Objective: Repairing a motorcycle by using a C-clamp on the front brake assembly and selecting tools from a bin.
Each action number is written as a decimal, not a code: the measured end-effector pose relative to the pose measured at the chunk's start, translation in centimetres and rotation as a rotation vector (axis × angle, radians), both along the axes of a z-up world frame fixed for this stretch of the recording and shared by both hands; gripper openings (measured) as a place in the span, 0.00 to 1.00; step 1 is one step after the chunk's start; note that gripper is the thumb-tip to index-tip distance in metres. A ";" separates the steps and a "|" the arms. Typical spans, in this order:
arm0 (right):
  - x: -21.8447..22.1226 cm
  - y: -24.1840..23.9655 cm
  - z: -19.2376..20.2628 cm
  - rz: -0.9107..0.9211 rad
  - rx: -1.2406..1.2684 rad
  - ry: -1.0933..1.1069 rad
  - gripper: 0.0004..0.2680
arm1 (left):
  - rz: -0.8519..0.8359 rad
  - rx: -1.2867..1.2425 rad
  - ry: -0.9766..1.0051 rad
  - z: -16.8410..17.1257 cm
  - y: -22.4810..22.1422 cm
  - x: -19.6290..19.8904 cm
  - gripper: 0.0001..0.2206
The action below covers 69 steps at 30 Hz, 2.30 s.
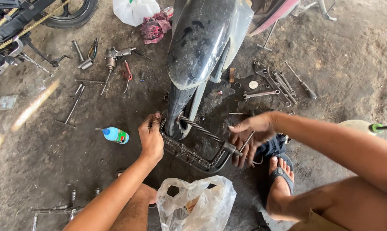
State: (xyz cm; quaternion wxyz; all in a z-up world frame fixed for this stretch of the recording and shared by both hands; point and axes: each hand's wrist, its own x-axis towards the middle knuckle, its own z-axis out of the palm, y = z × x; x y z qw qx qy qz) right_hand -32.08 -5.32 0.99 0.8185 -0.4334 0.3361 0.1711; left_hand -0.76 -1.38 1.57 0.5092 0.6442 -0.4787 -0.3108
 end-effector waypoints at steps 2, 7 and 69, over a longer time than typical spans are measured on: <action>-0.7 1.0 -4.9 -0.093 0.382 -0.245 0.32 | 0.013 -0.007 -0.011 0.1 -0.2 0.2 0.18; 0.5 3.5 1.1 -0.294 0.414 -0.196 0.14 | 0.047 -0.004 -0.033 -0.9 0.2 0.2 0.17; 0.6 6.7 -1.3 -0.517 0.262 -0.202 0.18 | -0.095 -0.054 0.130 -5.0 -0.3 3.0 0.14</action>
